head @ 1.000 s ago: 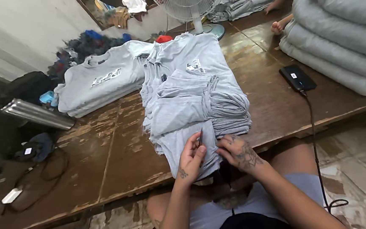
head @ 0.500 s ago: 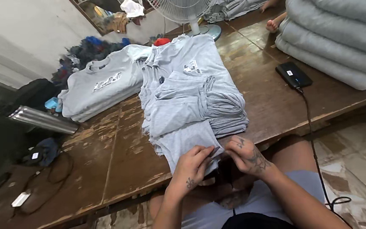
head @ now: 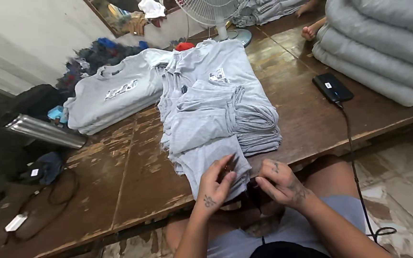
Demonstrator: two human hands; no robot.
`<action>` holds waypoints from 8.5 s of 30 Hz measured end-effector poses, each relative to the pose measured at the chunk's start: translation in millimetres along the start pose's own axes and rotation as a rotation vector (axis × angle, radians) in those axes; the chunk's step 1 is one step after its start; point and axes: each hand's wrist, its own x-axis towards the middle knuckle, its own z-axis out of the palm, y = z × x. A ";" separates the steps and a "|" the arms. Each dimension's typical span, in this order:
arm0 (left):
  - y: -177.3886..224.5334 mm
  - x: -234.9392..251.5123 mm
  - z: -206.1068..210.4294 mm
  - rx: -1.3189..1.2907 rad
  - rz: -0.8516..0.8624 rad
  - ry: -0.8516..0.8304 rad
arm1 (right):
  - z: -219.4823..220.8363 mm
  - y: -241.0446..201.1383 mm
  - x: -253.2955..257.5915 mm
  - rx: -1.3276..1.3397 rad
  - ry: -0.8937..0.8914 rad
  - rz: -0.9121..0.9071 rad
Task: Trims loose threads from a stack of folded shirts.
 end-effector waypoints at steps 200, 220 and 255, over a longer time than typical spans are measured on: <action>-4.4 32.8 6.7 -0.380 -0.238 -0.033 | -25.1 7.7 13.4 -0.193 -0.186 -0.113; -21.7 -14.4 -50.5 0.176 -0.016 -0.321 | -59.9 -7.6 -24.9 -0.027 -0.400 -0.079; 5.9 2.6 -45.7 0.488 0.086 -0.216 | -32.9 -21.7 -6.4 -0.016 -0.261 -0.050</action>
